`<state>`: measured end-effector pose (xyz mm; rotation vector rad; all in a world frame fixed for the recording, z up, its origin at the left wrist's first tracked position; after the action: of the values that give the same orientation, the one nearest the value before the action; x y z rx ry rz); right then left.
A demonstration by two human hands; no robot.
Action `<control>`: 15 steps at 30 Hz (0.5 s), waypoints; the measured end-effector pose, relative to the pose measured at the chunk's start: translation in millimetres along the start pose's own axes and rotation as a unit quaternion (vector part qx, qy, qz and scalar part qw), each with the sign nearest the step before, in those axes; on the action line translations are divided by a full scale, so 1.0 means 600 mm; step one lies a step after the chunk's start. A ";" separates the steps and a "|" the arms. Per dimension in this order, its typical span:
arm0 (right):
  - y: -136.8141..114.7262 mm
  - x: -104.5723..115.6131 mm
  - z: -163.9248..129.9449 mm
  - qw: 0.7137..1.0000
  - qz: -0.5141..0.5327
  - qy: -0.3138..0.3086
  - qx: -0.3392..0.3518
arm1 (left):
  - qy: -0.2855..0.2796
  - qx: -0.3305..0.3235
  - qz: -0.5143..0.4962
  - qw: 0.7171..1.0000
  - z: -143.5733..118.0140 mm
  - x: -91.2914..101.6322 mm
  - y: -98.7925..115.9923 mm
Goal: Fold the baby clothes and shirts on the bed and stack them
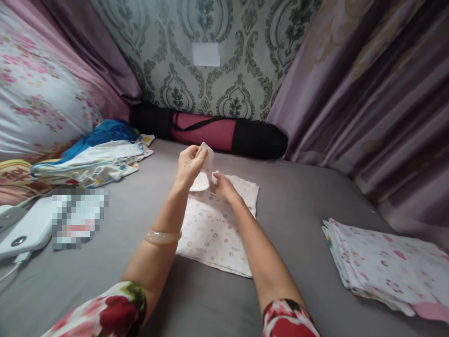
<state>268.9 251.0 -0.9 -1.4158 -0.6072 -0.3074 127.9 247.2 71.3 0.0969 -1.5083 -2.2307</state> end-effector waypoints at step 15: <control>0.102 0.034 -0.058 0.773 0.561 0.044 -0.292 | -0.069 0.112 0.071 0.989 0.007 0.072 -0.124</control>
<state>326.2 229.0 -41.3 -2.0937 0.5379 0.4483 63.9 256.6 14.5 -0.0964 -1.7770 -1.9867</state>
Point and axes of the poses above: each hand's wrist, its own z-axis towards the middle knuckle, its own x-axis out of the back of the hand, y = z × x, the point moved 5 cm from there along z, towards the middle knuckle
